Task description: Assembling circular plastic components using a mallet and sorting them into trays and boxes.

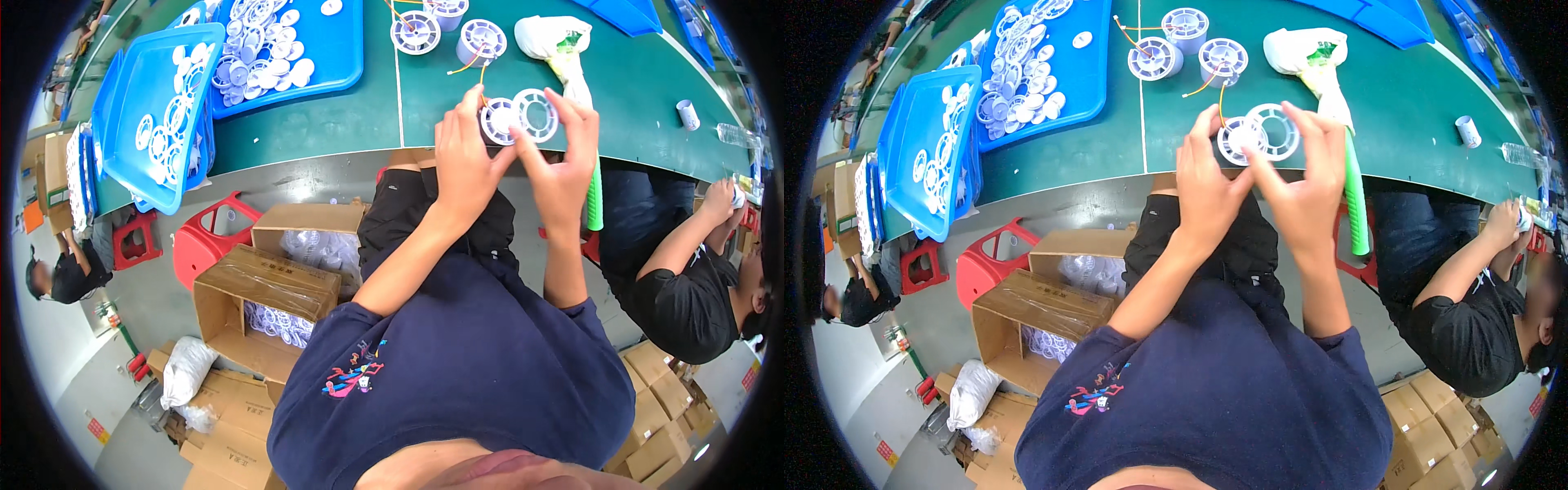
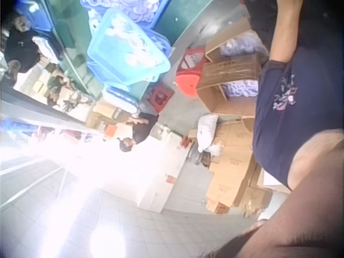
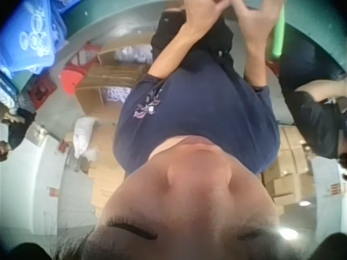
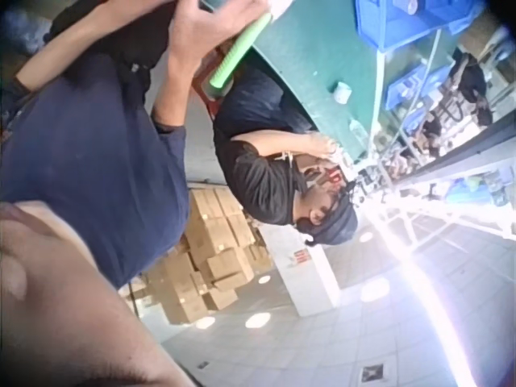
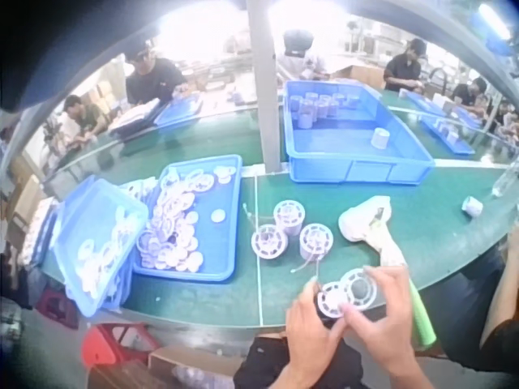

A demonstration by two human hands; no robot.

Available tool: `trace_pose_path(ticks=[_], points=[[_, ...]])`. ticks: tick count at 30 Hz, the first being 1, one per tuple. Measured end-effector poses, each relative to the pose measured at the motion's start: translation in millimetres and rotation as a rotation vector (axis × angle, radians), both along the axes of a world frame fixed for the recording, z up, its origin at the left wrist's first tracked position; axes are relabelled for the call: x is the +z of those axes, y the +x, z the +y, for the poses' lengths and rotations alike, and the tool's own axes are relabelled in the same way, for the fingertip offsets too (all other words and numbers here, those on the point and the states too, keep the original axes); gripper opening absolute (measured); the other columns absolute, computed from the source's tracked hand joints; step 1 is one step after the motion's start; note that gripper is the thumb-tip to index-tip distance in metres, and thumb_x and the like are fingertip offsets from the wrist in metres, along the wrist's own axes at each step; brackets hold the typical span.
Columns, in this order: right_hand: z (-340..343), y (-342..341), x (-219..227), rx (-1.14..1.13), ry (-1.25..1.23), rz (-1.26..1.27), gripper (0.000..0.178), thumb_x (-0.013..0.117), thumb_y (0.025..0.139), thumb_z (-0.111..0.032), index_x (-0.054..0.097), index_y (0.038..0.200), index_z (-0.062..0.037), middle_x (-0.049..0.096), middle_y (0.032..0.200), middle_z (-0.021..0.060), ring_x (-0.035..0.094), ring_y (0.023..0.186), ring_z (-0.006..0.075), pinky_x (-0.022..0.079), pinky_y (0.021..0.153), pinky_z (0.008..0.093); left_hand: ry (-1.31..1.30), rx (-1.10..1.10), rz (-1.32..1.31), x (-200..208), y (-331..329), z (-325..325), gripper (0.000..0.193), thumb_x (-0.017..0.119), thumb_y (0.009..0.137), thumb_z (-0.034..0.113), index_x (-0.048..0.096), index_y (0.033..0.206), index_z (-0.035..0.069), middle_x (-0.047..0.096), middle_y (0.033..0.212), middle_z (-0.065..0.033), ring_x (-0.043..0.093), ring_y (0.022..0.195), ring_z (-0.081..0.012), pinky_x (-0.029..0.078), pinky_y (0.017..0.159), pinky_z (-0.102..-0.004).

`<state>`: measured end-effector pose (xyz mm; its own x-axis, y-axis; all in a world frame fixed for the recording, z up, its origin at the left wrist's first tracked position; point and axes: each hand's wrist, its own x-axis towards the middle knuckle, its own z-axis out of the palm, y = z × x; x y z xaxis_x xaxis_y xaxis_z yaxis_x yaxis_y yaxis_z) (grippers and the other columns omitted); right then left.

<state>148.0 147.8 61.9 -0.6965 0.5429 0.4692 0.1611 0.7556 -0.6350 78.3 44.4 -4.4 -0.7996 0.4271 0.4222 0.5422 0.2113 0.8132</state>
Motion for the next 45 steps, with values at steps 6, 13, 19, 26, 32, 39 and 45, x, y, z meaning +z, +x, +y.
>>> trace_pose_path(ticks=[6,13,19,26,32,39,45], points=[[-21,-8,-21,0.022,-0.1,-0.002,0.055,0.088,0.077,-0.006,0.068,0.128,0.0015,0.06,0.117,0.0132,0.062,0.109,0.0257,0.053,0.091,0.0359,0.033,0.024,0.038,-5,5,3,0.084,0.086,0.084,0.023,0.042,0.149,-0.005,0.065,0.125,-0.0226,0.064,0.111,-0.0396,0.048,0.094,-0.0476],[-19,-6,-27,0.004,-0.106,0.016,0.058,0.089,0.074,-0.007,0.067,0.126,0.0051,0.059,0.117,0.0156,0.063,0.105,0.0281,0.054,0.088,0.038,0.046,0.007,0.038,-6,8,-1,0.075,0.084,0.084,0.017,0.046,0.146,-0.004,0.067,0.124,-0.024,0.066,0.111,-0.0413,0.05,0.095,-0.0478],[-25,-8,-24,-0.008,-0.042,0.011,0.055,0.086,0.08,-0.006,0.067,0.131,0.0012,0.061,0.119,0.0151,0.064,0.108,0.0281,0.054,0.091,0.0371,0.073,-0.025,-0.037,-3,9,0,0.073,0.083,0.085,0.015,0.046,0.144,-0.005,0.066,0.124,-0.0258,0.066,0.113,-0.0439,0.054,0.095,-0.0503],[-31,-4,-13,-0.074,-0.094,-0.075,0.053,0.084,0.079,-0.006,0.067,0.127,0.0058,0.062,0.12,0.0195,0.067,0.109,0.0325,0.057,0.089,0.0419,0.129,-0.038,0.016,-1,10,3,0.074,0.084,0.087,0.017,0.045,0.147,-0.004,0.061,0.131,-0.0275,0.067,0.113,-0.0446,0.057,0.092,-0.0473],[37,-5,-7,-0.029,-0.018,-0.085,0.035,0.071,0.095,-0.011,0.065,0.126,0.0039,0.063,0.13,0.0238,0.06,0.125,0.0397,0.048,0.104,0.048,0.173,-0.148,-0.185,9,9,20,0.066,0.081,0.09,0.015,0.047,0.143,-0.004,0.058,0.132,-0.0276,0.065,0.114,-0.0453,0.055,0.094,-0.0475],[145,-38,-49,-0.256,0.341,-0.214,0.078,0.071,0.098,-0.045,0.042,0.151,0.0027,0.068,0.12,0.0298,0.07,0.104,0.0484,0.058,0.084,0.0521,0.188,-0.321,-0.251,12,-17,75,0.066,0.082,0.089,0.019,0.047,0.14,-0.003,0.059,0.13,-0.0266,0.062,0.119,-0.043,0.052,0.101,-0.0448],[148,8,16,-0.131,-0.232,-0.089,0.077,0.08,0.095,-0.037,0.045,0.15,0.0034,0.074,0.098,0.0108,0.068,0.076,0.0126,0.055,0.063,0.0276,0.202,-0.391,-0.205,0,-41,106,0.066,0.083,0.088,0.023,0.049,0.138,-0.003,0.062,0.129,-0.0258,0.064,0.12,-0.0398,0.051,0.104,-0.044]])
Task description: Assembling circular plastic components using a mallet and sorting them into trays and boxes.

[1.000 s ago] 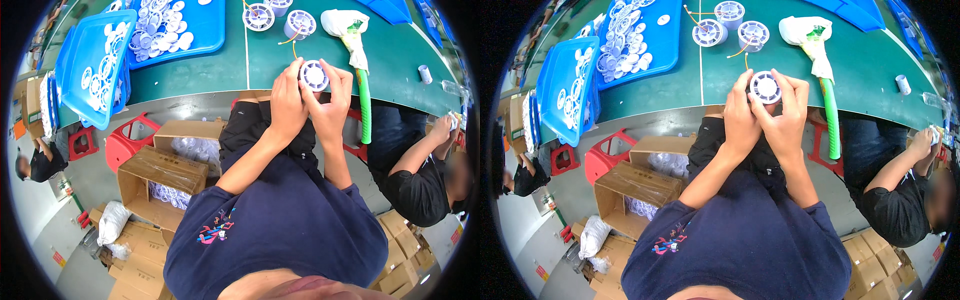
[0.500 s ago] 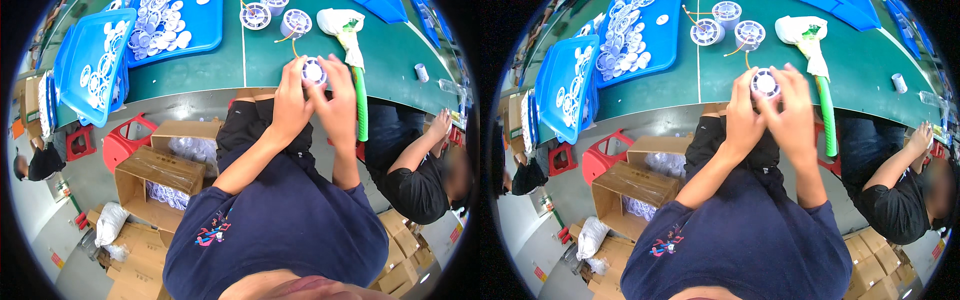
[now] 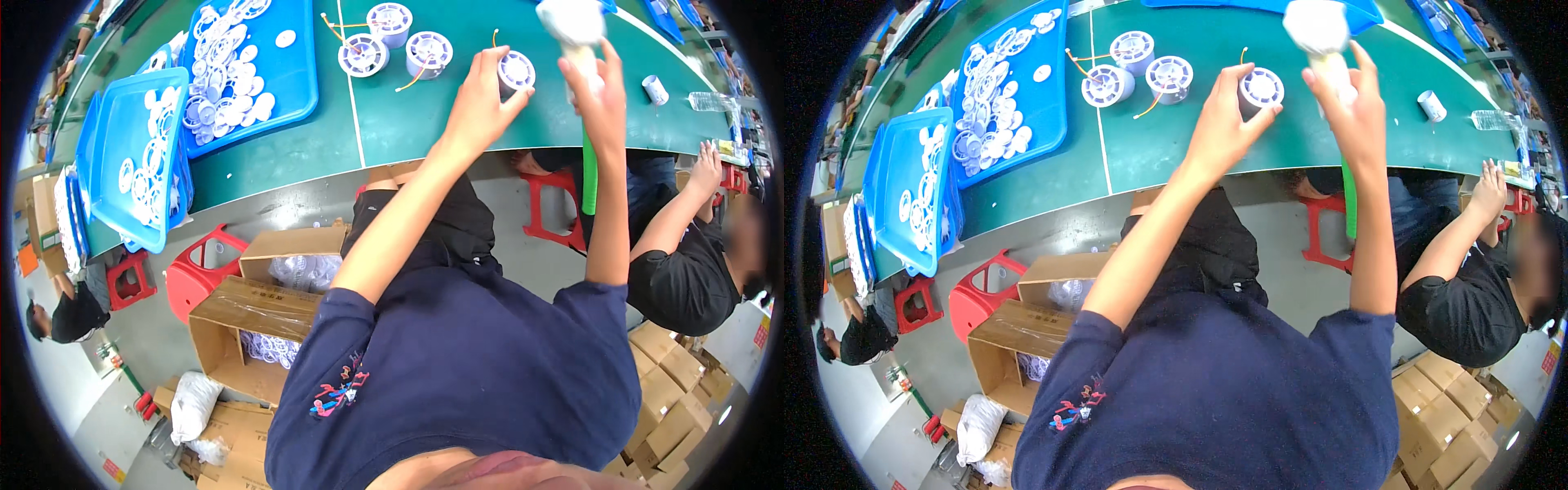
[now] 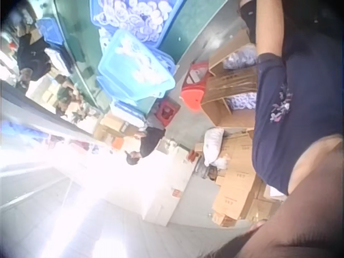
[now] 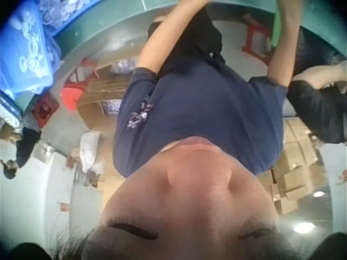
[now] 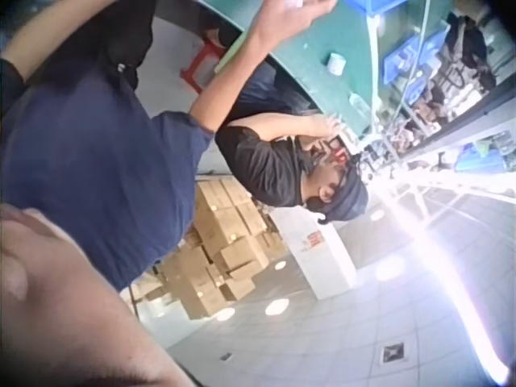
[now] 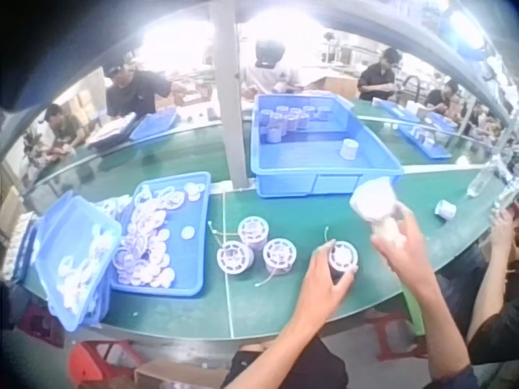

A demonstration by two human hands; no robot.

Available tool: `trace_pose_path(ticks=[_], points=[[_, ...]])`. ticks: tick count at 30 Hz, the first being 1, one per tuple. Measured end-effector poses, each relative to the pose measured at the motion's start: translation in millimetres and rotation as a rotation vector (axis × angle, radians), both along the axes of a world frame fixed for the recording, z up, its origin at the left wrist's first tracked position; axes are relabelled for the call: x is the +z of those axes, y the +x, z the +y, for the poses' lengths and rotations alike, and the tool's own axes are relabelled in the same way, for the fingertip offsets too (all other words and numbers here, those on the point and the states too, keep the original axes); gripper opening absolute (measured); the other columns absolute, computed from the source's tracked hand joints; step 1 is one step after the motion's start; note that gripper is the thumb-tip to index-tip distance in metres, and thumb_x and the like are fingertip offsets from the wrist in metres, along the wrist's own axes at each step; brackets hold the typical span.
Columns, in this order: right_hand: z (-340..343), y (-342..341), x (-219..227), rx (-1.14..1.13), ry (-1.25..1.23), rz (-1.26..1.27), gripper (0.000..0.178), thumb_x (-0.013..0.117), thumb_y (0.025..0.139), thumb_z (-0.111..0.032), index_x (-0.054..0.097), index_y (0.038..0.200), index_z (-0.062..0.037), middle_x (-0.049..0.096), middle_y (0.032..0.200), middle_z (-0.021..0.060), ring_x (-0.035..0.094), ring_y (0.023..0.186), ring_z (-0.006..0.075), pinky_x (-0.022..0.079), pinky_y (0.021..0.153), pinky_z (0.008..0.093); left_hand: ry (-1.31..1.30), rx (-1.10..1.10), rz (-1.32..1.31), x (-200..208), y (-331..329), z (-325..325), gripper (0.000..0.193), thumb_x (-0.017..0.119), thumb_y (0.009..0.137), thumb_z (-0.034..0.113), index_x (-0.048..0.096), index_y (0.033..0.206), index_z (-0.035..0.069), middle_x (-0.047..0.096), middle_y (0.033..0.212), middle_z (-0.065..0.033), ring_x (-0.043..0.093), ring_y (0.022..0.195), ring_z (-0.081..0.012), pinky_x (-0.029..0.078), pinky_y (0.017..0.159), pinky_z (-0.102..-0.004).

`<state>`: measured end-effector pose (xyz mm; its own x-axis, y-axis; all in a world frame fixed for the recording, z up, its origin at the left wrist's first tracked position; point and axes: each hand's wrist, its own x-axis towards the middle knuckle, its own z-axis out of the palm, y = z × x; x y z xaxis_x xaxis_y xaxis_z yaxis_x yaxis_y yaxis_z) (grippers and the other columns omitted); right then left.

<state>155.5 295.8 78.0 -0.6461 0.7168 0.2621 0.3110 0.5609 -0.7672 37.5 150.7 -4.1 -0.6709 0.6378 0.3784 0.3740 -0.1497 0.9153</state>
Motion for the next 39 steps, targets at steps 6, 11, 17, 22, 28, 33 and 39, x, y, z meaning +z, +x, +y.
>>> trace_pose_path(ticks=[6,11,17,22,28,33,39], points=[[-43,34,3,-0.04,0.003,0.174,0.038,0.079,0.091,-0.012,0.064,0.122,0.0062,0.074,0.094,0.0075,0.068,0.075,0.0125,0.054,0.065,0.027,-0.025,-0.118,0.045,-3,-19,18,0.064,0.085,0.087,0.025,0.052,0.136,-0.001,0.066,0.127,-0.0236,0.067,0.119,-0.0371,0.053,0.102,-0.0426],[-59,32,10,-0.199,-0.343,0.158,0.03,0.08,0.091,-0.011,0.07,0.112,0.0066,0.072,0.092,0.0047,0.066,0.074,0.0101,0.052,0.066,0.0259,-0.025,-0.098,0.095,-2,-16,17,0.064,0.085,0.087,0.026,0.052,0.136,0.0,0.066,0.126,-0.0236,0.067,0.118,-0.037,0.053,0.102,-0.0427],[-27,26,-21,-0.039,-0.179,-0.088,0.028,0.074,0.09,-0.013,0.073,0.11,0.006,0.076,0.09,0.0076,0.068,0.078,0.0131,0.054,0.068,0.0315,-0.002,-0.118,0.098,-8,-20,18,0.069,0.085,0.087,0.028,0.052,0.14,0.0,0.064,0.129,-0.0243,0.065,0.121,-0.0367,0.051,0.104,-0.0432],[-20,34,-27,-0.066,-0.203,-0.17,0.029,0.073,0.09,-0.013,0.073,0.11,0.0071,0.075,0.087,0.0073,0.069,0.076,0.0131,0.054,0.065,0.0327,-0.022,-0.017,0.088,2,-11,16,0.085,0.086,0.086,0.031,0.042,0.151,0.0,0.056,0.132,-0.0238,0.056,0.13,-0.0381,0.047,0.108,-0.0438],[-23,31,-21,-0.087,-0.184,-0.096,0.026,0.071,0.09,-0.01,0.072,0.109,0.0078,0.074,0.088,0.0065,0.067,0.077,0.0119,0.054,0.069,0.0322,-0.02,-0.045,0.09,-8,-14,17,0.082,0.083,0.088,0.03,0.041,0.151,-0.002,0.058,0.131,-0.0244,0.058,0.124,-0.0373,0.047,0.107,-0.0442],[-27,29,-11,-0.07,-0.22,-0.107,0.02,0.07,0.09,-0.006,0.071,0.104,0.0072,0.072,0.088,0.0046,0.065,0.079,0.01,0.052,0.067,0.0307,-0.057,-0.025,0.183,-9,-12,15,0.081,0.079,0.09,0.025,0.036,0.154,-0.002,0.059,0.131,-0.0249,0.058,0.127,-0.0371,0.047,0.109,-0.0447],[-12,27,4,-0.035,-0.337,-0.282,0.025,0.072,0.09,-0.014,0.071,0.106,0.0053,0.066,0.075,0.0017,0.059,0.058,0.0088,0.045,0.048,0.0274,-0.029,0.003,0.166,-10,-12,18,0.093,0.077,0.092,0.024,0.02,0.16,-0.005,0.059,0.133,-0.0259,0.062,0.124,-0.0381,0.048,0.109,-0.0449]])
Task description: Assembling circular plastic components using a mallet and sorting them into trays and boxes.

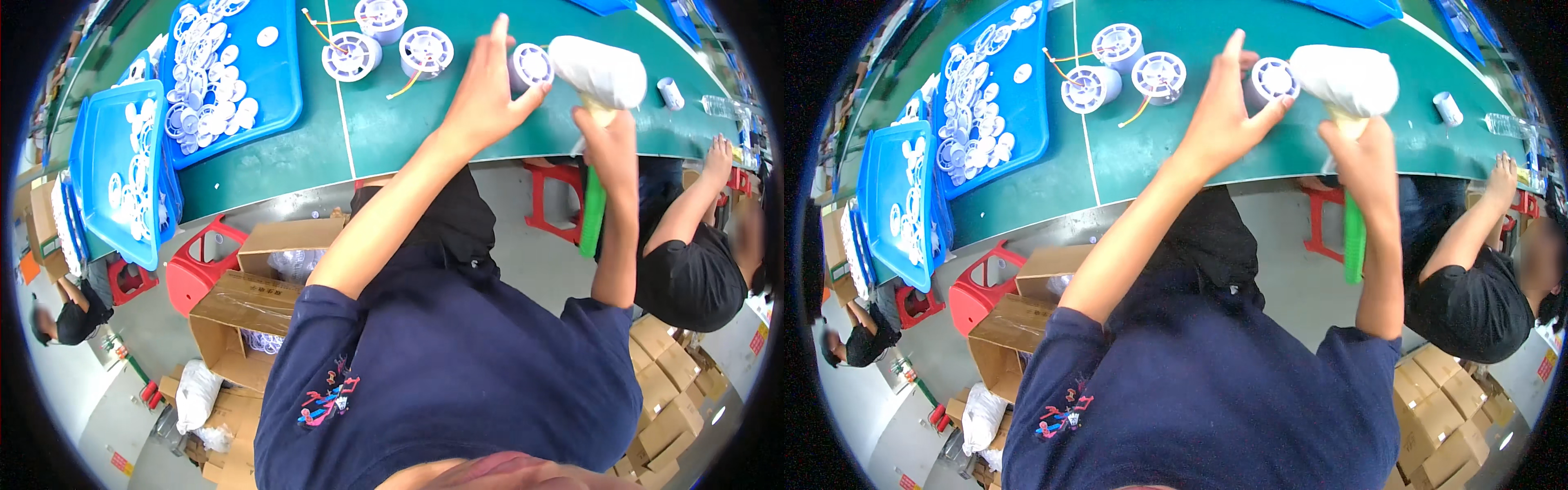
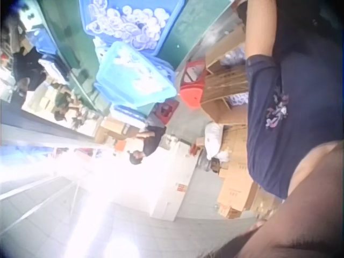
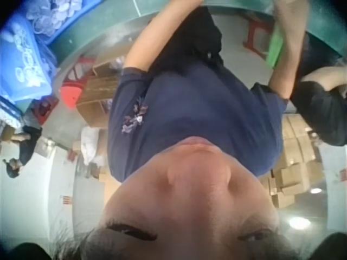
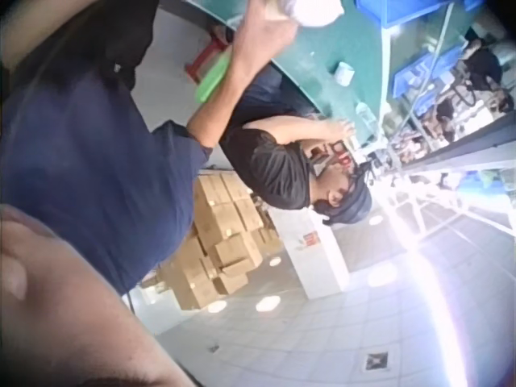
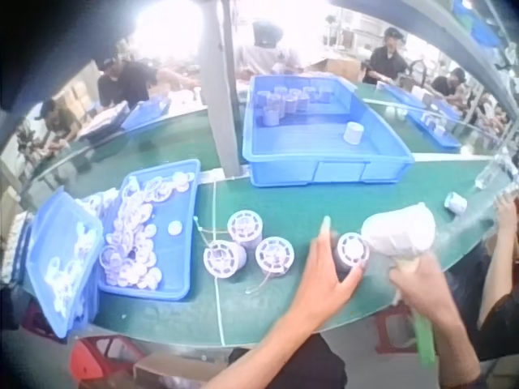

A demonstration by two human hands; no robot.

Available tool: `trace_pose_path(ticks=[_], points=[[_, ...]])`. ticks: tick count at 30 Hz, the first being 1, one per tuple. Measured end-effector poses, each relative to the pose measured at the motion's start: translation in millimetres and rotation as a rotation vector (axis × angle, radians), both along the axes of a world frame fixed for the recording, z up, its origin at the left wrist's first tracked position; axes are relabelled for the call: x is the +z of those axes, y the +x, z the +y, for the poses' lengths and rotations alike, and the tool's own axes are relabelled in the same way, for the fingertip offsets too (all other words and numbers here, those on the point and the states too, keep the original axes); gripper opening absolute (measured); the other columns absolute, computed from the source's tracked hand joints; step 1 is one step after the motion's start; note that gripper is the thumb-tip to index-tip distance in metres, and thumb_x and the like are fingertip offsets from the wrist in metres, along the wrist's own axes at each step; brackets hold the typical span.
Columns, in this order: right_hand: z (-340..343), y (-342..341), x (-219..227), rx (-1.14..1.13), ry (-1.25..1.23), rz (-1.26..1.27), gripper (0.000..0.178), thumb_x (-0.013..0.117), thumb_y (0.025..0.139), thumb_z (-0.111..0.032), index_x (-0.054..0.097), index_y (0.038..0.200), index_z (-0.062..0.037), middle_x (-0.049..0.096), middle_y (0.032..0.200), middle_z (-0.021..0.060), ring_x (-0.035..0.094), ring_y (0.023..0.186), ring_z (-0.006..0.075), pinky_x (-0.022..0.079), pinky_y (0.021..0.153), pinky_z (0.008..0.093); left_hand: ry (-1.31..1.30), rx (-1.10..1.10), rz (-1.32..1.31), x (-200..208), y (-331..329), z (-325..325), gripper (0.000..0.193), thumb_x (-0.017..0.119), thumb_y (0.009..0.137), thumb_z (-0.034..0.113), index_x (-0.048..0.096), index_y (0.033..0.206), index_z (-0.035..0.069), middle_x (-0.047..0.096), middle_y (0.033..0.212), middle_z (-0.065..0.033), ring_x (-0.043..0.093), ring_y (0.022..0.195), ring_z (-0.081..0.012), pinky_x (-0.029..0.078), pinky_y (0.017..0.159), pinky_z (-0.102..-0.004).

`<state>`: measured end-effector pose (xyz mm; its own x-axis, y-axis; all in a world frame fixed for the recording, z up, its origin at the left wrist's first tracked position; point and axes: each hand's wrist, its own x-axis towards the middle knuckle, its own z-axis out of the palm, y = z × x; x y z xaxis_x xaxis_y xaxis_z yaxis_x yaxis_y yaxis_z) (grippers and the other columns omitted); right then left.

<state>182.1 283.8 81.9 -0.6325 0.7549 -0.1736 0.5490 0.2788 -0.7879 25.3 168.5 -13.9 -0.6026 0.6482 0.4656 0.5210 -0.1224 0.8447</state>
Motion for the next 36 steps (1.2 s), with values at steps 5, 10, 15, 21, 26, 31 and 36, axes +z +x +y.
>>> trace_pose_path(ticks=[5,10,15,21,26,31,36], points=[[-16,2,-15,-0.094,0.071,0.156,0.02,0.071,0.091,-0.012,0.071,0.106,0.0025,0.062,0.074,0.0001,0.053,0.053,0.008,0.042,0.044,0.0269,-0.033,-0.023,0.041,7,2,1,0.095,0.076,0.093,0.023,0.016,0.16,-0.007,0.057,0.135,-0.0278,0.059,0.128,-0.0398,0.046,0.11,-0.0458],[-14,3,-11,-0.145,0.108,0.269,0.024,0.071,0.09,-0.006,0.072,0.112,0.0045,0.07,0.089,0.0021,0.064,0.074,0.011,0.052,0.064,0.0277,-0.061,-0.101,-0.119,9,2,-4,0.099,0.078,0.091,0.025,0.015,0.161,-0.007,0.062,0.13,-0.0277,0.058,0.125,-0.0405,0.044,0.111,-0.0472],[3,0,-16,-0.054,0.051,0.14,0.025,0.073,0.09,-0.009,0.071,0.111,0.0056,0.069,0.085,0.0021,0.062,0.072,0.0102,0.051,0.065,0.0284,-0.074,-0.047,0.104,-2,1,-3,0.102,0.08,0.089,0.025,0.016,0.161,-0.008,0.063,0.128,-0.0263,0.059,0.125,-0.0405,0.044,0.112,-0.0463],[2,2,-28,-0.009,0.1,0.241,0.026,0.07,0.09,-0.007,0.07,0.112,0.0068,0.07,0.085,0.0024,0.066,0.078,0.014,0.053,0.07,0.0303,-0.058,-0.119,-0.097,4,0,-2,0.106,0.083,0.085,0.028,0.018,0.161,-0.006,0.061,0.129,-0.0261,0.062,0.121,-0.0386,0.047,0.108,-0.0454],[-7,6,-23,-0.09,0.083,0.182,0.026,0.07,0.091,-0.011,0.07,0.113,0.0041,0.064,0.081,0.0003,0.059,0.065,0.008,0.044,0.051,0.0259,-0.084,-0.196,-0.13,4,-1,0,0.105,0.086,0.084,0.031,0.023,0.16,-0.006,0.062,0.127,-0.0223,0.059,0.123,-0.0363,0.045,0.11,-0.0453],[-5,5,-2,-0.112,-0.078,0.221,0.02,0.07,0.092,-0.013,0.07,0.106,0.0024,0.064,0.078,-0.0004,0.059,0.064,0.0081,0.045,0.052,0.0265,-0.051,-0.129,-0.022,4,0,-4,0.107,0.091,0.077,0.035,0.03,0.156,-0.006,0.059,0.125,-0.0225,0.056,0.118,-0.0389,0.045,0.106,-0.0464],[7,10,-7,-0.074,-0.104,0.145,0.018,0.072,0.091,-0.014,0.068,0.098,0.002,0.061,0.069,0.0011,0.053,0.046,0.0102,0.04,0.041,0.0274,-0.109,-0.143,-0.04,9,-1,-4,0.097,0.088,0.082,0.028,0.034,0.155,-0.004,0.062,0.129,-0.0213,0.059,0.124,-0.0353,0.044,0.11,-0.0458]])
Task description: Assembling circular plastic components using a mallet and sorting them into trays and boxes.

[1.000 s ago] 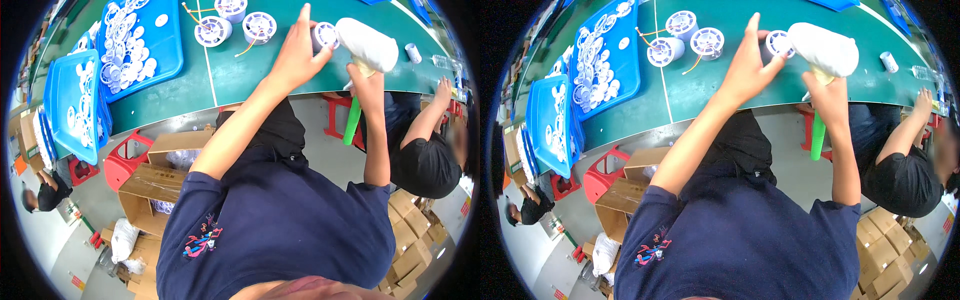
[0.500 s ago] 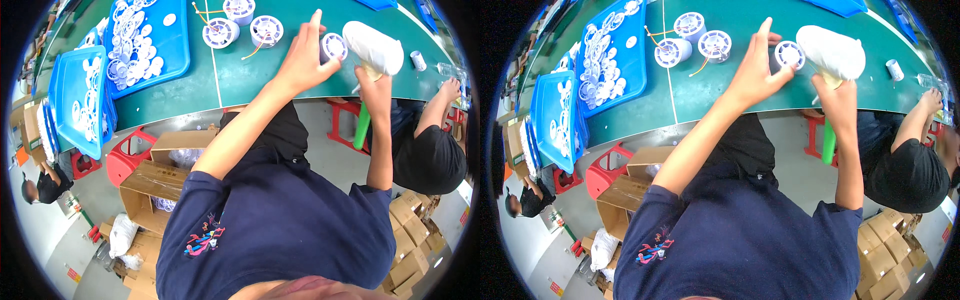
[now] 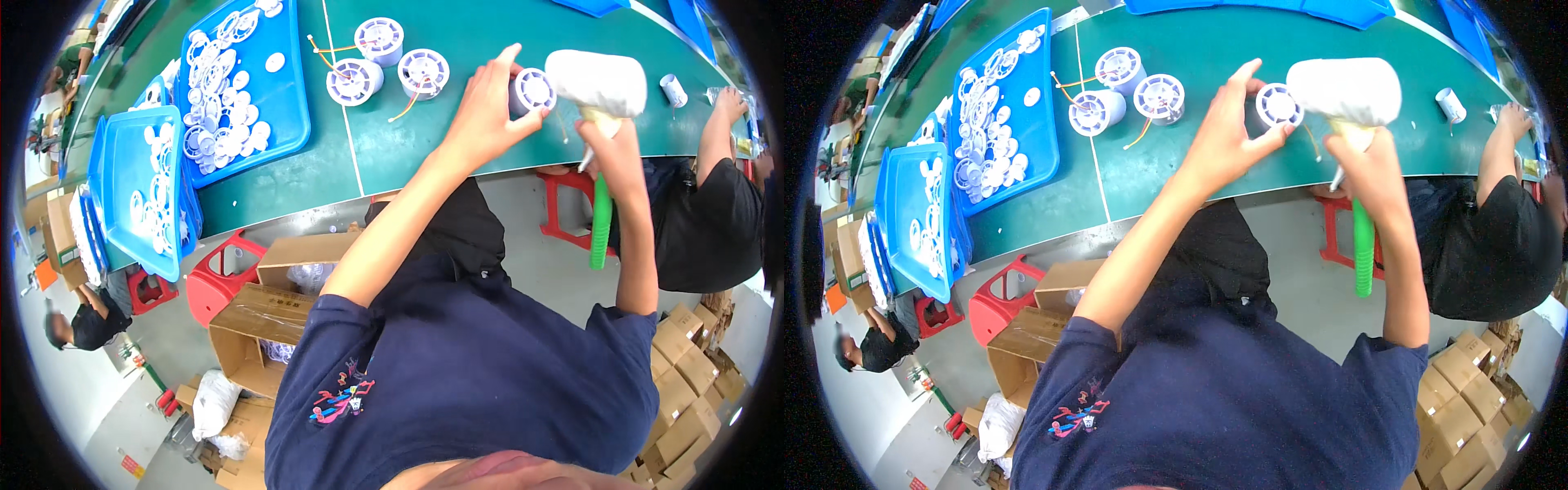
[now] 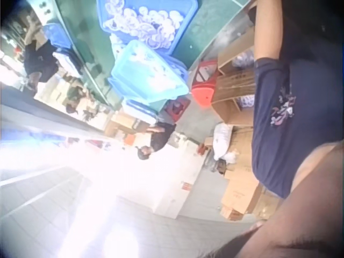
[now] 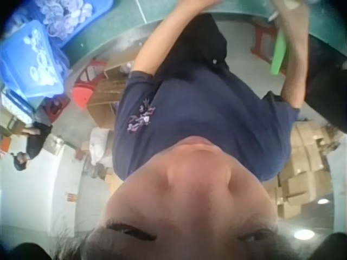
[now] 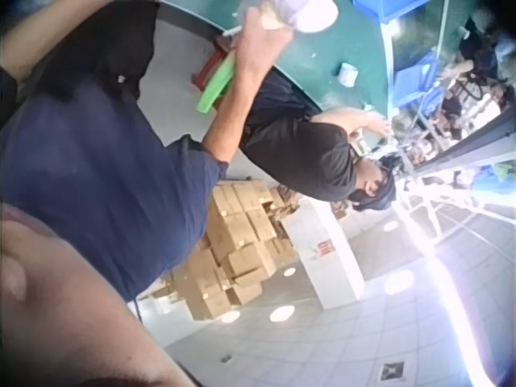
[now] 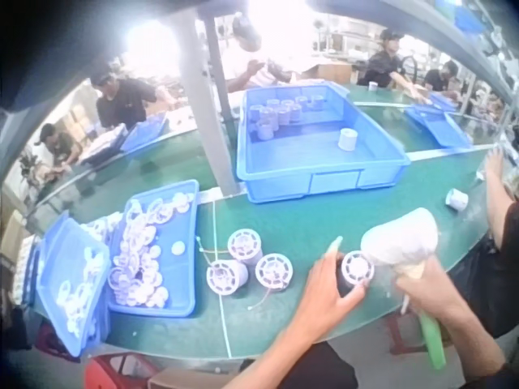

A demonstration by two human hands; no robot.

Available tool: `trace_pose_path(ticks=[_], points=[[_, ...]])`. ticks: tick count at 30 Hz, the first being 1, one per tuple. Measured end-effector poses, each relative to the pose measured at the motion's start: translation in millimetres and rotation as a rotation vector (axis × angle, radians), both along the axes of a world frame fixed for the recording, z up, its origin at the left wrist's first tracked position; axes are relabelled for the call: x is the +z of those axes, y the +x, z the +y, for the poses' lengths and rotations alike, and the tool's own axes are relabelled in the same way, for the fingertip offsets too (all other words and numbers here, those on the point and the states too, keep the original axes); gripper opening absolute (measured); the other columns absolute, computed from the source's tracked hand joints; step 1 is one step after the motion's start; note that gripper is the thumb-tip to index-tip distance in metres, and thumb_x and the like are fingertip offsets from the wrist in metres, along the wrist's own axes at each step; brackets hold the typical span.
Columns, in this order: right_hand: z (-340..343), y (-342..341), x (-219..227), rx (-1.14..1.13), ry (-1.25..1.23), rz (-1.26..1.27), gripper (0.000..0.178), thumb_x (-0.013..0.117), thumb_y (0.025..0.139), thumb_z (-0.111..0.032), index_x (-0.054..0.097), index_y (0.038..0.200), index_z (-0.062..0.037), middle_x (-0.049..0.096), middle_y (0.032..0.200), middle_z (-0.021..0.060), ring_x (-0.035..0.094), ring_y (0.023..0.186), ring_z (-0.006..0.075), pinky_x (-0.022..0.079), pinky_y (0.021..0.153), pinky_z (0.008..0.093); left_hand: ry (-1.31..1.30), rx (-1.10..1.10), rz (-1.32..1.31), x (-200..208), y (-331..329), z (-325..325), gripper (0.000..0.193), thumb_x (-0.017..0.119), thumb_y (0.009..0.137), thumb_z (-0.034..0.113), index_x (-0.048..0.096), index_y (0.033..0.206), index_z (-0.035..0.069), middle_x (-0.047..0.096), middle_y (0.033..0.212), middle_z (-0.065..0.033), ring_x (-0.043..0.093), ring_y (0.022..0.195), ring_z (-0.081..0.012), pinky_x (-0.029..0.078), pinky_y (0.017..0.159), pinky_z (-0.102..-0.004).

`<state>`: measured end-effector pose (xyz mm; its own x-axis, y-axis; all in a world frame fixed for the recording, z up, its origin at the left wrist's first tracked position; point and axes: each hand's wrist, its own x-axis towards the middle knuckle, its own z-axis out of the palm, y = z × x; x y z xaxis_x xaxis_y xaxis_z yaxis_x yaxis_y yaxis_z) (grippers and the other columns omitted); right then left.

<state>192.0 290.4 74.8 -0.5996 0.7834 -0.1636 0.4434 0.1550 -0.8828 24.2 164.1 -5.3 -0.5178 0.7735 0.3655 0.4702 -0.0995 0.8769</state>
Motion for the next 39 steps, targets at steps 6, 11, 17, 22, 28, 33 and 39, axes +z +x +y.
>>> trace_pose_path(ticks=[6,11,17,22,28,33,39], points=[[19,-10,9,0.187,-0.091,-0.074,0.017,0.066,0.092,-0.018,0.06,0.086,-0.0024,0.053,0.059,0.0005,0.046,0.039,0.0092,0.035,0.035,0.0251,0.017,-0.019,-0.026,1,-4,0,0.093,0.084,0.083,0.023,0.033,0.158,0.0,0.064,0.13,-0.0194,0.058,0.126,-0.0348,0.045,0.111,-0.0459],[26,-15,42,0.171,-0.205,0.092,0.018,0.064,0.091,-0.016,0.061,0.079,-0.0035,0.055,0.062,0.0001,0.047,0.04,0.0081,0.034,0.035,0.026,0.003,-0.029,-0.023,1,-2,0,0.092,0.084,0.082,0.024,0.035,0.158,0.002,0.066,0.132,-0.0177,0.058,0.118,-0.0316,0.047,0.107,-0.0433],[46,-5,41,0.298,-0.173,-0.222,0.015,0.066,0.092,-0.017,0.061,0.092,-0.002,0.056,0.067,0.0016,0.047,0.04,0.0099,0.034,0.034,0.0273,-0.009,-0.07,-0.109,1,0,2,0.088,0.083,0.08,0.02,0.041,0.156,0.003,0.069,0.128,-0.0116,0.056,0.09,-0.0221,0.052,0.089,-0.0371],[-5,6,74,0.223,-0.014,-0.115,0.036,0.07,0.094,-0.013,0.065,0.126,0.0018,0.062,0.082,-0.002,0.052,0.057,0.004,0.039,0.046,0.0224,-0.06,0.039,-0.008,12,11,-2,0.083,0.083,0.085,0.023,0.042,0.154,0.001,0.06,0.136,-0.0177,0.065,0.107,-0.0264,0.054,0.095,-0.0398],[-65,-3,14,0.426,0.112,-0.126,0.052,0.075,0.085,-0.008,0.056,0.133,0.0006,0.068,0.106,0.0169,0.069,0.096,0.0244,0.053,0.084,0.0366,-0.059,0.515,-0.003,5,45,-96,0.064,0.071,0.09,0.001,0.047,0.149,-0.001,0.05,0.145,-0.0264,0.051,0.134,-0.0442,0.043,0.112,-0.05],[-73,-22,-18,0.187,0.866,-0.143,0.042,0.075,0.091,-0.008,0.062,0.13,0.001,0.065,0.123,0.0201,0.062,0.107,0.0381,0.051,0.093,0.0471,-0.122,0.516,0.072,17,46,-97,0.068,0.065,0.095,0.005,0.036,0.157,-0.003,0.039,0.156,-0.0334,0.041,0.144,-0.0506,0.035,0.118,-0.0529],[-99,-68,0,0.373,0.839,0.173,0.053,0.072,0.089,-0.005,0.058,0.139,-0.0009,0.063,0.134,0.0188,0.057,0.124,0.0395,0.047,0.107,0.0459,-0.022,0.523,0.072,13,41,-98,0.074,0.064,0.095,0.0,0.029,0.16,-0.005,0.034,0.158,-0.0366,0.041,0.141,-0.0524,0.038,0.116,-0.0536]])
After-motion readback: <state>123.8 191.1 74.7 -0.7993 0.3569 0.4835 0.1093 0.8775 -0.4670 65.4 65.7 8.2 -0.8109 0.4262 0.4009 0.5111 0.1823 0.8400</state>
